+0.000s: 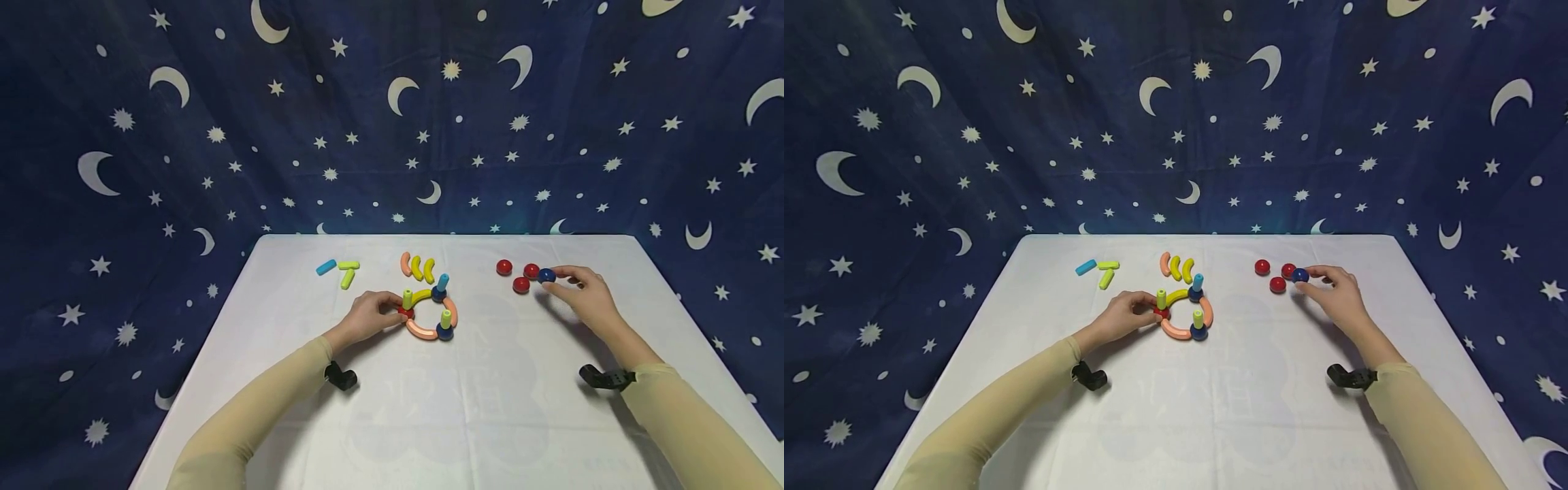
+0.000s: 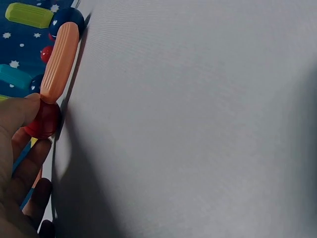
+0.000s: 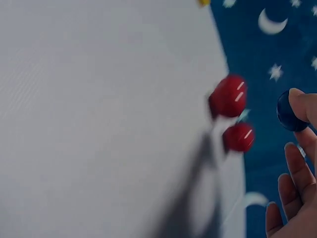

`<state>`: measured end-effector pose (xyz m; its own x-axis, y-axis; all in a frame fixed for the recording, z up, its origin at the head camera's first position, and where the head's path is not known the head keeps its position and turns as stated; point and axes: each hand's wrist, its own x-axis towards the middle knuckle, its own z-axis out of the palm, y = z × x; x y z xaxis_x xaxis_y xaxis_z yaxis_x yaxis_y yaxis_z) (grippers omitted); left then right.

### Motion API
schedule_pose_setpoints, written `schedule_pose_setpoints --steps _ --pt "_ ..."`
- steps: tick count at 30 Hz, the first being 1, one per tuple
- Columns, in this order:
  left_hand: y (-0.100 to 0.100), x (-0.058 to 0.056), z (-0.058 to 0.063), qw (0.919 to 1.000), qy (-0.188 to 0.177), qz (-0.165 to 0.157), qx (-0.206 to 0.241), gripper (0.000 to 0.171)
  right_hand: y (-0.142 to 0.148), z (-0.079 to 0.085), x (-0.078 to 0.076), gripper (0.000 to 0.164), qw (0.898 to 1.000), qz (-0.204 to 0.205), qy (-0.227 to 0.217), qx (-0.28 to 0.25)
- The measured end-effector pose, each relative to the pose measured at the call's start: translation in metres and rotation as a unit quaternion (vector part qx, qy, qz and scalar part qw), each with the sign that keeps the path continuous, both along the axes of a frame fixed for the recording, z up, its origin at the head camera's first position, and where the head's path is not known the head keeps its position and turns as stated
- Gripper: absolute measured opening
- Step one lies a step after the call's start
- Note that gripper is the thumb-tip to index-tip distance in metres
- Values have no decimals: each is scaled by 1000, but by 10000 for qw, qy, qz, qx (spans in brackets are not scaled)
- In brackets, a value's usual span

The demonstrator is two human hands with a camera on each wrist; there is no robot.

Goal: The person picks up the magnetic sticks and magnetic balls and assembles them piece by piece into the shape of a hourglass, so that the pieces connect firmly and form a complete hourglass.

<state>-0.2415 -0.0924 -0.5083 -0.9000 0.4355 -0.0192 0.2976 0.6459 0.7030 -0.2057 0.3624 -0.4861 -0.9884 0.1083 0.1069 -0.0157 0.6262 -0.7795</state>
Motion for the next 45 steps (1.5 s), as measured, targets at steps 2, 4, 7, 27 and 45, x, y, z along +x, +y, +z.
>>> schedule_pose_setpoints --steps 2,4,7,27,45 --pt "0 0 0 10000 47 6 -15 36 -10 8 -4 58 9996 119 242 -92" --pt "-1 0 0 9999 97 10 -29 36 -22 15 -9 53 9984 314 427 -216" --pt "-1 -1 0 9999 151 12 -61 36 -42 24 -17 48 9960 619 468 -447" --pt "2 -1 -3 9997 31 144 -201 38 -146 37 -57 48 9760 2072 -187 -647" --pt "0 2 -2 9999 44 125 -63 37 -195 45 -70 44 9532 2924 -724 246"
